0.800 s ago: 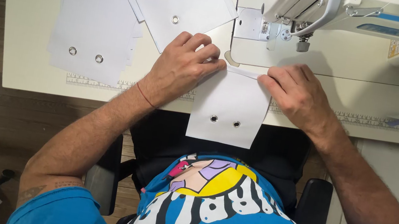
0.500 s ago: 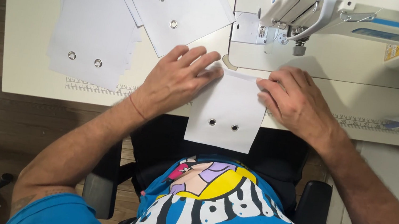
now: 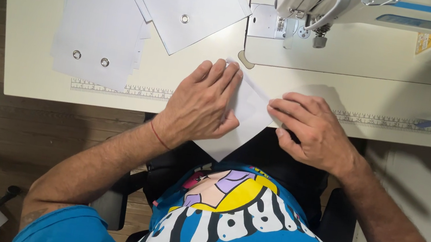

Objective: Trimming and cutting small white material components using scissors at a sewing station

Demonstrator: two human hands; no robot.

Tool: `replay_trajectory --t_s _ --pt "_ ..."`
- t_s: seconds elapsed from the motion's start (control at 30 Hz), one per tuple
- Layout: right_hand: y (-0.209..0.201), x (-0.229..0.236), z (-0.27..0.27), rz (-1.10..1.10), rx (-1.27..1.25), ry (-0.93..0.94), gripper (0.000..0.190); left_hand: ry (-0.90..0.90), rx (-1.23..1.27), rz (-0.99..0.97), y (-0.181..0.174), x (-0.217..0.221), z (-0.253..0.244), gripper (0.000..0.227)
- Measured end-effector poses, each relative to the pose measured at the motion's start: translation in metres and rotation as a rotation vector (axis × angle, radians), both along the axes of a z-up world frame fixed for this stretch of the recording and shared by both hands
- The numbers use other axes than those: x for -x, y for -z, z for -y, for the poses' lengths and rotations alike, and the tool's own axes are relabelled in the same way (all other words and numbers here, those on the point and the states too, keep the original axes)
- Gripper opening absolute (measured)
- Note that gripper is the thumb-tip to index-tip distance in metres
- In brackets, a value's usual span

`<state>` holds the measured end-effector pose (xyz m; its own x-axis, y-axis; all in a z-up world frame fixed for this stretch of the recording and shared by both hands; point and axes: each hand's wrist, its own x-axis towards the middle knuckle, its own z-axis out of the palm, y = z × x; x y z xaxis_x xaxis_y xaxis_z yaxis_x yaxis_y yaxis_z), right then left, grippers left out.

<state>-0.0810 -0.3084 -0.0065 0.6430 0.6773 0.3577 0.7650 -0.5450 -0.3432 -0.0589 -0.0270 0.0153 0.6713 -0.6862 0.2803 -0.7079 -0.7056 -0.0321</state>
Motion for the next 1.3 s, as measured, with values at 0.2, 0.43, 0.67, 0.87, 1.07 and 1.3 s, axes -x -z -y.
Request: replay_trajectory --t_s 0.2,0.43,0.67,0.87,1.07,1.3 --pt "0.0 0.02 -0.005 0.036 0.029 0.051 0.046 -0.089 0.161 -0.058 0.005 0.017 0.016 0.071" --pt "0.01 0.042 -0.017 0.053 -0.019 0.123 0.056 -0.213 0.304 -0.045 -0.002 0.025 0.037 0.056" --pt "0.025 0.052 -0.026 0.106 -0.068 0.227 0.054 -0.219 0.344 -0.057 0.013 0.02 0.037 0.049" --pt "0.022 0.059 -0.03 0.131 -0.146 0.183 0.046 -0.172 0.372 -0.084 0.023 0.025 0.034 0.046" --pt "0.028 0.063 -0.028 0.127 -0.168 0.233 0.051 -0.074 0.332 -0.135 0.027 0.002 0.041 0.045" --pt "0.016 0.038 -0.037 0.095 -0.166 0.301 0.058 0.109 0.193 -0.103 0.048 -0.062 0.027 0.047"
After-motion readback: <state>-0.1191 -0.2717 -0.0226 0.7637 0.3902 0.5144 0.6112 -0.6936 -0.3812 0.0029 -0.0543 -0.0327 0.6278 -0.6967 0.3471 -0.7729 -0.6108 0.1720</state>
